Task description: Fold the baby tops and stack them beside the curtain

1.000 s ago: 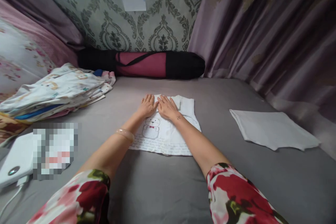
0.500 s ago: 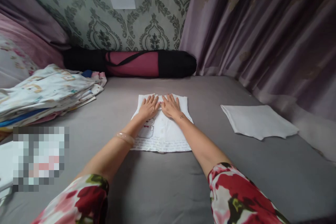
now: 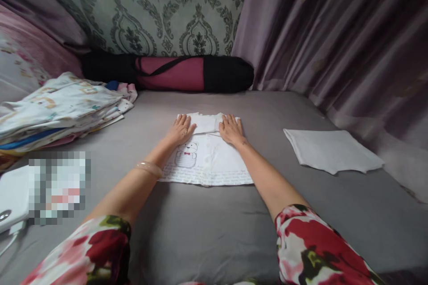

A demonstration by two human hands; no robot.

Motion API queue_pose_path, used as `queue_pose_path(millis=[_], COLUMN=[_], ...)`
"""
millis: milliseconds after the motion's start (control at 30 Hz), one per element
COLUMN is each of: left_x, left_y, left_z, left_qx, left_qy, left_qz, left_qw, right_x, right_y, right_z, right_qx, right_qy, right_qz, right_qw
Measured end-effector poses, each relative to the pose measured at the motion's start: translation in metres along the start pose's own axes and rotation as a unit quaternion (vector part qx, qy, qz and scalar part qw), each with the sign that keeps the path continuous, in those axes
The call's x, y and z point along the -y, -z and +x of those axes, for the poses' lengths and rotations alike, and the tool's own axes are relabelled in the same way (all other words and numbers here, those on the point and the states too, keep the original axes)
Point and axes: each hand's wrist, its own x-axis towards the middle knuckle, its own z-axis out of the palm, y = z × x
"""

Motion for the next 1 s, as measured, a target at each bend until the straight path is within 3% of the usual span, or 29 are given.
queue_pose_path(millis=[167, 300, 467, 600, 767, 867, 1000], left_x=[-0.009, -0.026, -0.032, -0.029, -0.015, 0.0, 0.02], left_y=[0.008, 0.007, -0.007, 0.003, 0.017, 0.011, 0.002], left_z=[-0.005, -0.012, -0.009, -0.01, -0.05, -0.084, -0.112], left_qx=[0.003, -0.051, 0.005, 0.035, -0.001, 0.014, 0.01], left_qy=[0.001, -0.052, -0.054, -0.06, -0.12, -0.165, -0.157], left_qz=[0.019, 0.021, 0.002, -0.012, 0.008, 0.021, 0.021], left_qw=[1.0, 0.997, 0.999, 0.997, 0.993, 0.986, 0.987], right_x=[0.003, 0.019, 0.034, 0.03, 0.005, -0.014, -0.031], right_y=[0.007, 0.011, 0.002, 0.011, 0.026, 0.024, 0.023], right_z=[-0.004, -0.019, -0.03, -0.03, -0.063, -0.094, -0.127], right_qx=[0.017, -0.002, 0.052, 0.091, 0.08, 0.077, 0.101], right_qy=[0.001, 0.089, 0.111, 0.11, 0.161, 0.194, 0.201], right_qz=[0.017, 0.017, 0.035, 0.064, 0.058, 0.025, 0.002], right_qw=[1.0, 0.996, 0.992, 0.988, 0.982, 0.978, 0.974])
